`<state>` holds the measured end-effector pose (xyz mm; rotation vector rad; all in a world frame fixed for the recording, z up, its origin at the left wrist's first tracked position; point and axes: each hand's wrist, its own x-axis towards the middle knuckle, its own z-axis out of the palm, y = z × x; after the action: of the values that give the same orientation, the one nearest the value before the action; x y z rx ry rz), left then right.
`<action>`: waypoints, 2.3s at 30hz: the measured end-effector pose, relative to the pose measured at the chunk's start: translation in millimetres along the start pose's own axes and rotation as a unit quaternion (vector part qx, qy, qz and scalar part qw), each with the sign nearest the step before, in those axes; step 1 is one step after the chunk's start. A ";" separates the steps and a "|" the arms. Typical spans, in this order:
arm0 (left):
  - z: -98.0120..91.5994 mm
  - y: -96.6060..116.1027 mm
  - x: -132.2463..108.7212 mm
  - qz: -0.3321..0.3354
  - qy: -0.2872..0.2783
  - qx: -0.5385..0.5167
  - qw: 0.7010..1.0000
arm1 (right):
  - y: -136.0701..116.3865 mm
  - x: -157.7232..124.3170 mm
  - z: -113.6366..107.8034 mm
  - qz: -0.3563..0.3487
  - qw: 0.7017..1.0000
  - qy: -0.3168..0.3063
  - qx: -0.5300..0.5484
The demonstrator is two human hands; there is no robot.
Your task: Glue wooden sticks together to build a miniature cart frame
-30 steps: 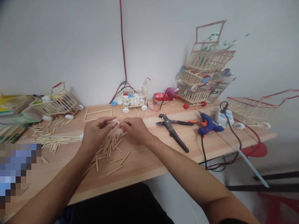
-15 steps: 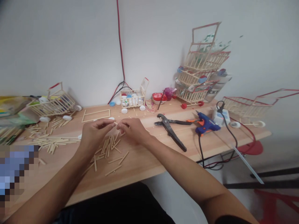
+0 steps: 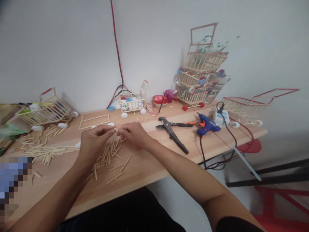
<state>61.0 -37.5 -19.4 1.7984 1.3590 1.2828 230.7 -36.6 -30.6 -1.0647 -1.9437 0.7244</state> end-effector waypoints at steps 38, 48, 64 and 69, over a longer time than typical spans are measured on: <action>-9.2 -1.8 10.5 -0.240 0.023 -0.397 0.886 | 5.0 1.4 -5.3 0.074 0.993 0.068 0.055; -10.9 -5.7 13.5 -0.271 0.040 -0.448 0.851 | 5.0 -0.9 -8.0 0.078 0.991 0.108 0.018; -4.7 2.2 3.3 -0.209 -0.024 -0.353 0.912 | -10.1 -0.2 -5.0 0.081 0.988 0.127 -0.027; -5.1 10.8 0.4 -0.168 -0.025 -0.276 0.946 | -11.1 -3.1 -3.4 0.027 0.997 0.067 -0.036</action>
<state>60.9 -41.4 -8.1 1.1542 1.0756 1.2592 229.9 -44.4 -21.4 -1.1828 -1.8455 0.6001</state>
